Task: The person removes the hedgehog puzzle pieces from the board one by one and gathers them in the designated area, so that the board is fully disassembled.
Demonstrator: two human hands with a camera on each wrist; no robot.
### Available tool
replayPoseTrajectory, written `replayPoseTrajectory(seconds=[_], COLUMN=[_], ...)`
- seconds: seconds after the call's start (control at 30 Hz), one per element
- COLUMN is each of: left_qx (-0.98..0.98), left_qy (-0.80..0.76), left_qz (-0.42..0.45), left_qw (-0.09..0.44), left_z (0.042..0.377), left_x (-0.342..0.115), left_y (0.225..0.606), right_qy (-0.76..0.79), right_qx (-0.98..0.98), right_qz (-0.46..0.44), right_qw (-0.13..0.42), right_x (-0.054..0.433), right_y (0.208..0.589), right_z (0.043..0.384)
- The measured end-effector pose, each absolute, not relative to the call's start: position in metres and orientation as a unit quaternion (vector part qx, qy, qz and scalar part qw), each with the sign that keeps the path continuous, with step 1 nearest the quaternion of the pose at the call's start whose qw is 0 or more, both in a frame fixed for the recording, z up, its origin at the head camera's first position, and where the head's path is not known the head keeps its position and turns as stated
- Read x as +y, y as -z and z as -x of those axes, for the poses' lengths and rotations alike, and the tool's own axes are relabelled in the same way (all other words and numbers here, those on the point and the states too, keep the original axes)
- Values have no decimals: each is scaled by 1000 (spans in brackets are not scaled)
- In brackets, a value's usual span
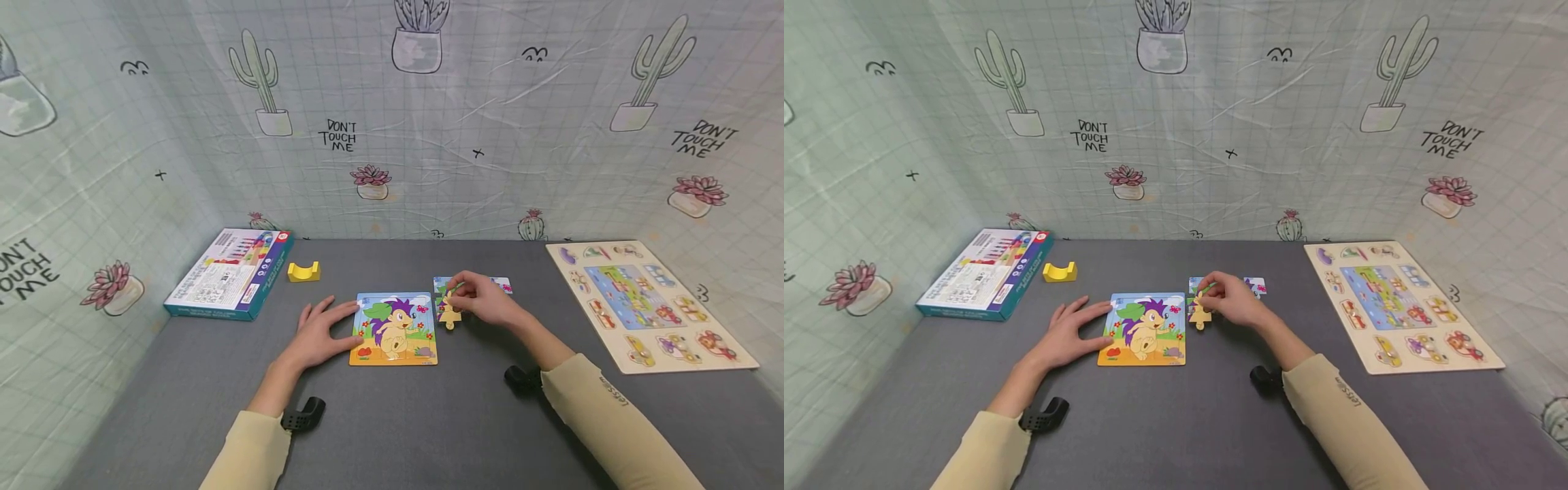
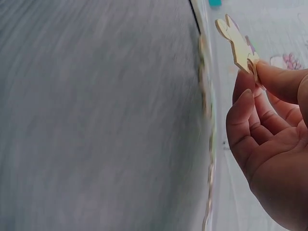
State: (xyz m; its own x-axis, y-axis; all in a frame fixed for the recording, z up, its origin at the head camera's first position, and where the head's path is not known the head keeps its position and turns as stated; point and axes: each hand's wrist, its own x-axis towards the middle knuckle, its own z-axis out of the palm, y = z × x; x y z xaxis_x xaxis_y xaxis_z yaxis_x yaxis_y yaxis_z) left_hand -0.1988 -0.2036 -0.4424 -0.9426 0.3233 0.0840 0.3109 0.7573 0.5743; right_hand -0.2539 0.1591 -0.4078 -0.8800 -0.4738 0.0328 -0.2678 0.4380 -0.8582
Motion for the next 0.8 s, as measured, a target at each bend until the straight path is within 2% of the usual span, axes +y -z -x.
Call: replayPoseTrajectory(seconds=[0.5,0.8], left_qx=[938,939], left_qy=[-304,-302], left_qz=[-167,-167], left_qw=[12,9], left_z=[198,199], left_x=[-202,-203], left_y=[441,442], right_qy=[443,398], right_qx=[870,895], right_qz=[191,187], right_qw=[98,73], right_x=[196,206], right_y=[414,415], right_z=[260,260])
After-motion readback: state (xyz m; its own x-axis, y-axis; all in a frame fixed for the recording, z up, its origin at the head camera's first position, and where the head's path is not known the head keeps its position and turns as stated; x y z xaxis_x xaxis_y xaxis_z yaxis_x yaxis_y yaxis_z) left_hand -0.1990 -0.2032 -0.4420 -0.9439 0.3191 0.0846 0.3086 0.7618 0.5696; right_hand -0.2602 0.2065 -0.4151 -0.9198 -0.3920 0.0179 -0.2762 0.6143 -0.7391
